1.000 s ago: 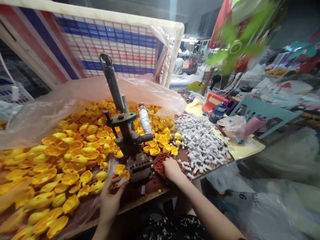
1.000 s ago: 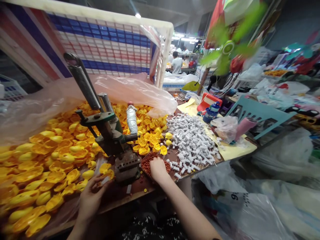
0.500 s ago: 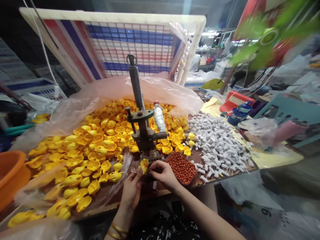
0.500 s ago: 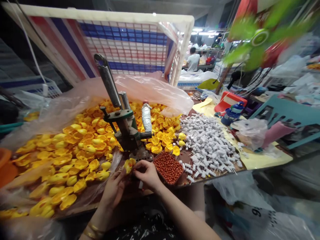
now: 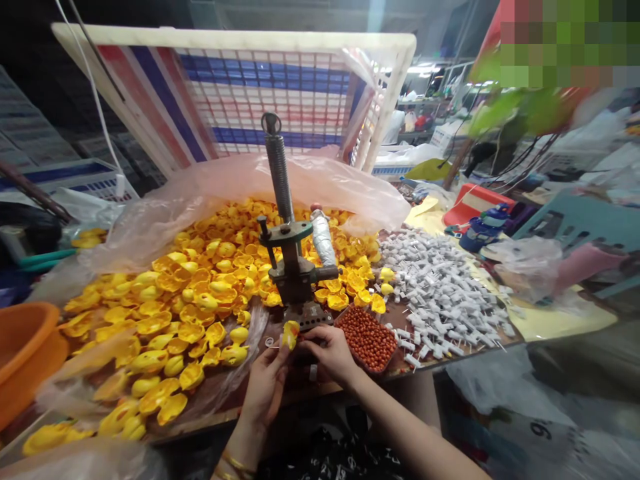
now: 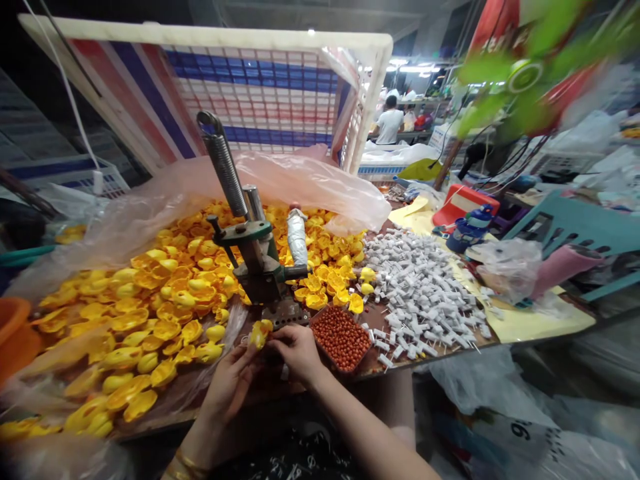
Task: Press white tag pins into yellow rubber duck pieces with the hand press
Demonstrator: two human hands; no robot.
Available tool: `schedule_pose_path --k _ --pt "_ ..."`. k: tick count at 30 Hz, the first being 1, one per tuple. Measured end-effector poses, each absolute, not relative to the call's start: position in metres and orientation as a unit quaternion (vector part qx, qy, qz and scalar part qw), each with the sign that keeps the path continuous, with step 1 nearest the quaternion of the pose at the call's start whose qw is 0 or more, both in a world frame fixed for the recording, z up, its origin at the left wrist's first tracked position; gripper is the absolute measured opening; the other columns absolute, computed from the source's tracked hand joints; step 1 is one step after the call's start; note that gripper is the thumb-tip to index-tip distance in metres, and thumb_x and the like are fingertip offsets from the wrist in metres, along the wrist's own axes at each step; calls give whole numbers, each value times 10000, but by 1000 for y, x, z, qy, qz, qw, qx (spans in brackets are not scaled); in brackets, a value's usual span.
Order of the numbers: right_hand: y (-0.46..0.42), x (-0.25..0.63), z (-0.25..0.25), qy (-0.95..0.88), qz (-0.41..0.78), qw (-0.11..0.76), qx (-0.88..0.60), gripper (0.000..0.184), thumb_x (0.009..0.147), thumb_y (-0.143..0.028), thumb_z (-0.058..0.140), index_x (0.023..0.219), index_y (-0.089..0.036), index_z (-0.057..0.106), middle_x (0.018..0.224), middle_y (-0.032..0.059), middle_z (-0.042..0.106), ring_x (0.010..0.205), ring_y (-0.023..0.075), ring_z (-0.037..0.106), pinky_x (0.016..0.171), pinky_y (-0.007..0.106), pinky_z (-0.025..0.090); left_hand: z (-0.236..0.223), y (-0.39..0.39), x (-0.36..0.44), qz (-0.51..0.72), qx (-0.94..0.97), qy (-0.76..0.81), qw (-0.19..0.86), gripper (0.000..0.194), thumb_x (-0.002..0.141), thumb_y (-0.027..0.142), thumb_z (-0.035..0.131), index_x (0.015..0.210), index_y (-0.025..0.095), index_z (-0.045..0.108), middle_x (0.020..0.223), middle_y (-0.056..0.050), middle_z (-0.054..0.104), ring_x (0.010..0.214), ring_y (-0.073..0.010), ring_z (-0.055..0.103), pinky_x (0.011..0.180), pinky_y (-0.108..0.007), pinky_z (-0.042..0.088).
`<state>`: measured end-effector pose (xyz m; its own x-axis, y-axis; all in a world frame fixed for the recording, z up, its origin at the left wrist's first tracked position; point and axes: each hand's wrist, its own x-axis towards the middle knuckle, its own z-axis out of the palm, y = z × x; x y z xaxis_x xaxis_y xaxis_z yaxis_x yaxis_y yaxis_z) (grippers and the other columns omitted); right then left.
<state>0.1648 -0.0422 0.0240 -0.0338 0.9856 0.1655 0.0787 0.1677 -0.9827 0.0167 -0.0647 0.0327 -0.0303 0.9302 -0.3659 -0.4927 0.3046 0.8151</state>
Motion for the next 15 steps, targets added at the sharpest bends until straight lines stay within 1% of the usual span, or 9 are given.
schedule_pose_path --k 2,4,6,7,9,11,13,15 --pt "-33 165 20 -638 344 472 -502 73 756 -206 681 768 -218 753 778 42 692 740 167 629 708 274 493 23 -57 14 532 297 511 606 471 601 384 814 992 142 715 1034 -117 724 979 -250 662 847 -345 514" --pt "-23 163 16 -681 280 420 -531 87 748 -171 681 766 -218 752 806 55 665 812 187 607 759 291 472 13 -44 12 512 402 551 523 475 650 434 746 1015 133 706 1032 -129 714 963 -261 658 859 -390 509" --pt "-15 161 13 -685 259 390 -558 70 698 -147 710 714 -208 739 795 58 635 836 202 582 777 304 453 6 -27 12 489 491 568 444 444 682 446 687 991 129 710 1010 -130 697 958 -270 644 886 -429 493" --pt "-11 162 11 -677 260 389 -568 74 677 -133 715 689 -205 729 782 55 623 825 202 573 768 302 447 3 -19 12 481 519 570 417 418 686 436 672 971 134 715 1001 -125 684 965 -272 632 901 -440 483" --pt "-3 170 14 -648 270 413 -581 78 682 -127 684 672 -198 713 754 47 611 771 187 561 733 291 439 1 -6 14 475 549 567 387 362 690 395 661 953 152 721 995 -108 649 988 -269 602 931 -446 460" --pt "14 186 26 -613 270 448 -593 113 751 -179 613 679 -185 699 728 48 608 725 179 550 708 290 433 1 1 15 465 582 560 363 318 705 346 643 960 171 720 996 -91 613 993 -257 582 946 -440 449" --pt "43 205 53 -571 267 487 -604 241 838 -281 510 718 -168 686 731 57 614 718 183 549 703 299 429 3 5 16 453 612 548 346 274 716 301 627 948 185 717 998 -79 585 994 -245 569 963 -434 438" --pt "83 221 94 -540 275 519 -602 384 899 -403 395 812 -157 677 771 61 629 724 181 557 692 299 432 5 6 16 441 636 537 335 236 726 275 610 924 194 711 999 -72 569 990 -238 562 970 -429 433"
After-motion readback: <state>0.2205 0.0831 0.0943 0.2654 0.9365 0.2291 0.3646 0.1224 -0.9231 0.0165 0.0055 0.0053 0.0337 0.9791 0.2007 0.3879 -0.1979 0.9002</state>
